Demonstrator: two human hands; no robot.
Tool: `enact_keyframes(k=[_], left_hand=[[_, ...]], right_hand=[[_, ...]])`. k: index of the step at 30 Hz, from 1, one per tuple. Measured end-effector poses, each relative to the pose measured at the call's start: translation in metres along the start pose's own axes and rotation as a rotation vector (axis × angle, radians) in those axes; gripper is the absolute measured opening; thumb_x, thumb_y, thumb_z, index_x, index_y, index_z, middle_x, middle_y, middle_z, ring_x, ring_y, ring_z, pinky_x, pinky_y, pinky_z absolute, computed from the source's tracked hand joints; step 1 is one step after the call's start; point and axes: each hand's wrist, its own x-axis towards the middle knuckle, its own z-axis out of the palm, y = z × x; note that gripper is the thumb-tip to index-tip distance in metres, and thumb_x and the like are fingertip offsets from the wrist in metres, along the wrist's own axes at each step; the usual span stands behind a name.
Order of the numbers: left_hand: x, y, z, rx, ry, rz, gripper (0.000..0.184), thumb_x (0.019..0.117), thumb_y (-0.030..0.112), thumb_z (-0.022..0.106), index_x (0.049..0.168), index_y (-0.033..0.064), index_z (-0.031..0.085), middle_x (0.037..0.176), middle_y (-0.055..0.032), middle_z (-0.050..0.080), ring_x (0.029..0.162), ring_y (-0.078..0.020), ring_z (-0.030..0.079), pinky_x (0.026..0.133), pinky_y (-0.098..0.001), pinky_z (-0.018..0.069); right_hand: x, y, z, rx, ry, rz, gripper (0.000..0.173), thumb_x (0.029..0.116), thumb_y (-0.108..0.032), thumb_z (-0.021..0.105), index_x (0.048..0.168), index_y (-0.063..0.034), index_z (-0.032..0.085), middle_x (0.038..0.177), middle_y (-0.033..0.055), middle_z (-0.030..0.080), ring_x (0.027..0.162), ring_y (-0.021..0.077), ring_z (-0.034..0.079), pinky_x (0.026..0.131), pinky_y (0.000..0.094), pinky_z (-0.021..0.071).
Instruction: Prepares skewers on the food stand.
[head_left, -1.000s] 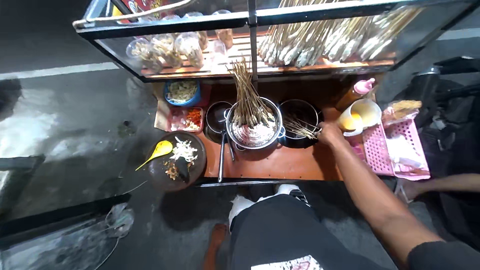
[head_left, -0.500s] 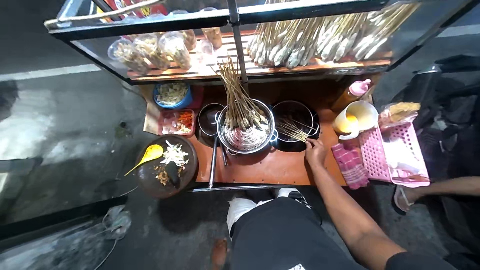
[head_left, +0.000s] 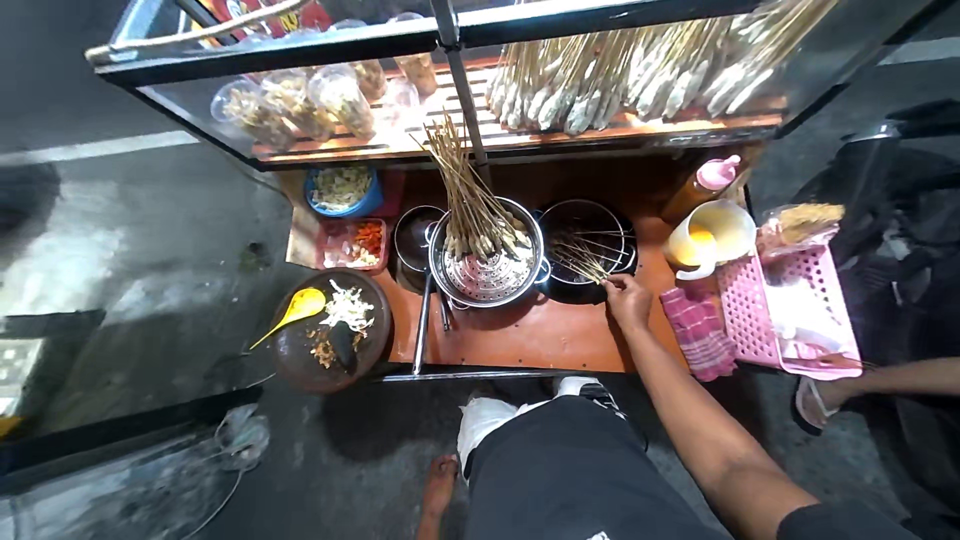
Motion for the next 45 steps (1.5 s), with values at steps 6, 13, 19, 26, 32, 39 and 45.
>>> enact_keyframes(k=[6,13,19,26,32,39,45], left_hand=[[-0.001,-0.002,0.006,-0.024,0.040,0.057,0.031,0.1052,0.022,0.057,0.123,-0.0021,0.065,0.107,-0.0206,0.071,0.097,-0.0303,0.071,0.090,-0.0508,0.0580],[-0.037,-0.029,0.004,0.004,0.024,-0.067,0.032,0.1078,0.018,0.052,0.127,-0.0052,0.062,0.110,-0.0243,0.068,0.099,-0.0322,0.068,0.092,-0.0498,0.0549],[-0.072,-0.040,0.012,-0.143,0.075,-0.215,0.032,0.1093,0.014,0.048,0.132,-0.0073,0.057,0.118,-0.0269,0.066,0.104,-0.0338,0.067,0.095,-0.0489,0.0539],[-0.081,-0.054,0.031,-0.218,0.058,-0.283,0.035,0.1099,0.014,0.045,0.136,-0.0076,0.055,0.121,-0.0270,0.066,0.106,-0.0337,0.069,0.096,-0.0487,0.0546],[-0.071,-0.055,0.032,-0.237,0.085,-0.249,0.036,0.1112,0.019,0.044,0.134,-0.0058,0.057,0.118,-0.0252,0.067,0.103,-0.0323,0.069,0.093,-0.0487,0.0552],[-0.057,-0.056,0.030,-0.193,0.080,-0.236,0.037,0.1115,0.024,0.042,0.134,-0.0005,0.059,0.119,-0.0206,0.070,0.103,-0.0298,0.071,0.091,-0.0480,0.0571],[-0.049,-0.048,0.027,-0.220,0.071,-0.231,0.037,0.1117,0.022,0.042,0.136,-0.0023,0.057,0.121,-0.0231,0.068,0.105,-0.0310,0.069,0.092,-0.0476,0.0558]], right_hand=[[0.049,-0.034,-0.010,-0.255,-0.086,-0.291,0.032,0.1048,-0.024,0.054,0.125,-0.0052,0.069,0.129,0.0180,0.067,0.129,0.0380,0.058,0.110,0.0547,0.0461],[0.117,-0.052,0.043,-0.837,-0.413,-0.346,0.071,0.1045,-0.046,0.048,0.143,0.0131,0.047,0.148,0.0337,0.048,0.143,0.0471,0.042,0.118,0.0645,0.0285],[0.100,-0.079,0.052,-0.984,-0.786,-0.150,0.079,0.1003,-0.068,0.041,0.125,0.0014,0.069,0.132,0.0294,0.064,0.131,0.0509,0.054,0.112,0.0788,0.0251],[0.085,-0.098,0.048,-1.062,-0.910,-0.148,0.048,0.0940,-0.035,0.067,0.122,0.0049,0.068,0.134,0.0294,0.062,0.129,0.0504,0.055,0.105,0.0778,0.0340],[0.080,-0.091,0.046,-0.988,-0.808,-0.066,0.059,0.0975,-0.032,0.063,0.134,0.0146,0.056,0.145,0.0357,0.050,0.139,0.0527,0.044,0.114,0.0725,0.0276],[0.078,-0.102,0.045,-1.011,-0.852,-0.055,0.055,0.0984,-0.029,0.063,0.134,0.0124,0.056,0.144,0.0332,0.052,0.137,0.0507,0.048,0.108,0.0715,0.0369],[0.110,-0.113,0.028,-0.909,-1.101,-0.206,0.030,0.0976,-0.017,0.065,0.113,0.0096,0.068,0.121,0.0291,0.066,0.117,0.0440,0.063,0.096,0.0675,0.0479]])
